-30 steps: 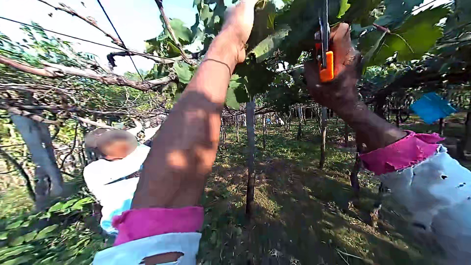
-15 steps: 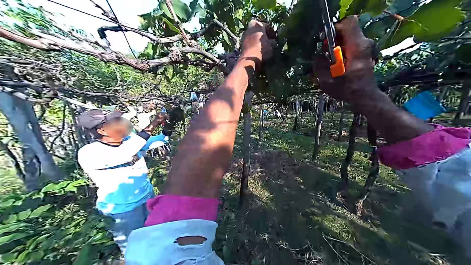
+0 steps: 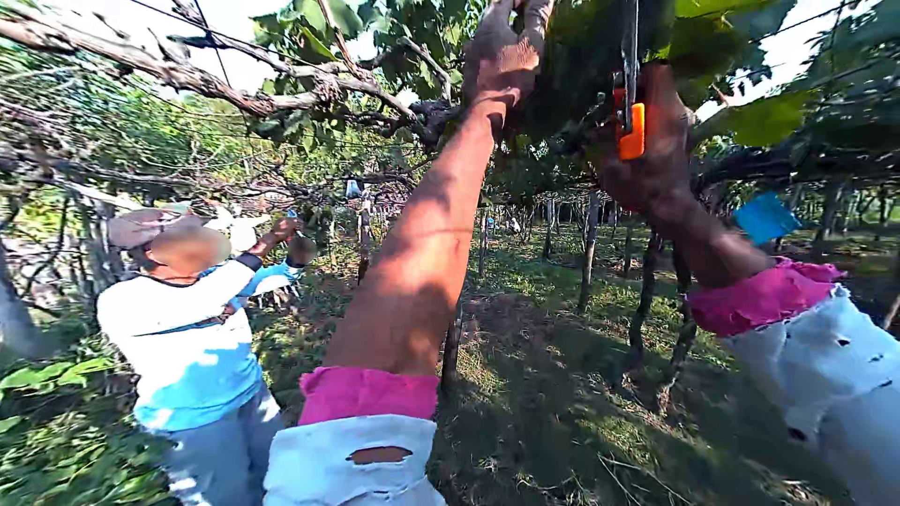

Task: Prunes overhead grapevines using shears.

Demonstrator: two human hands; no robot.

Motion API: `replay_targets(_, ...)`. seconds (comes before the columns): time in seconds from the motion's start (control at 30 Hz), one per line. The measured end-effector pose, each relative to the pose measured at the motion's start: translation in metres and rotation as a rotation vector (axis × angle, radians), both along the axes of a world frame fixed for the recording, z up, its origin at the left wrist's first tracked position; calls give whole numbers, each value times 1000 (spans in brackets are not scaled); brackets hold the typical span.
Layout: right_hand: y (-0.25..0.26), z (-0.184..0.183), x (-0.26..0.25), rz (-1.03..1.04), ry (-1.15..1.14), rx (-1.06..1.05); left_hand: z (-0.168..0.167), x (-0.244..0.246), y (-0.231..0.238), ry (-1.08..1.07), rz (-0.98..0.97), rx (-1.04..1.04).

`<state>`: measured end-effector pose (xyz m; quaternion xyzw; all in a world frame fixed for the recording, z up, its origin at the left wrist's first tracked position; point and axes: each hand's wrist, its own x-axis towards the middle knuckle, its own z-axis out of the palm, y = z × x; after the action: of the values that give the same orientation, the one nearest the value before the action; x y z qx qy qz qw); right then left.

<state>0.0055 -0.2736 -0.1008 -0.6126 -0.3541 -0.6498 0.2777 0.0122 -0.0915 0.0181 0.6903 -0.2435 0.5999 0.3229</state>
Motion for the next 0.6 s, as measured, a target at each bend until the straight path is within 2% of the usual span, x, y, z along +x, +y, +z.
replay_targets(0.07,7,2,0,-43,-35,7,7,-3,0,39,30,29)
replay_targets(0.17,11,2,3,-41,-81,24,11,-9,9,73,-56,126)
replay_targets(0.4,0,-5,2,-19,-3,-22,-2,3,25,6,-90,269)
replay_targets(0.47,-4,-6,2,-8,-5,-48,-5,2,25,76,21,287)
replay_targets(0.57,-8,-5,-3,-32,-34,-67,-9,-5,12,282,302,250)
replay_targets(0.6,-10,-4,-3,-33,-43,-79,-11,-8,8,320,332,216)
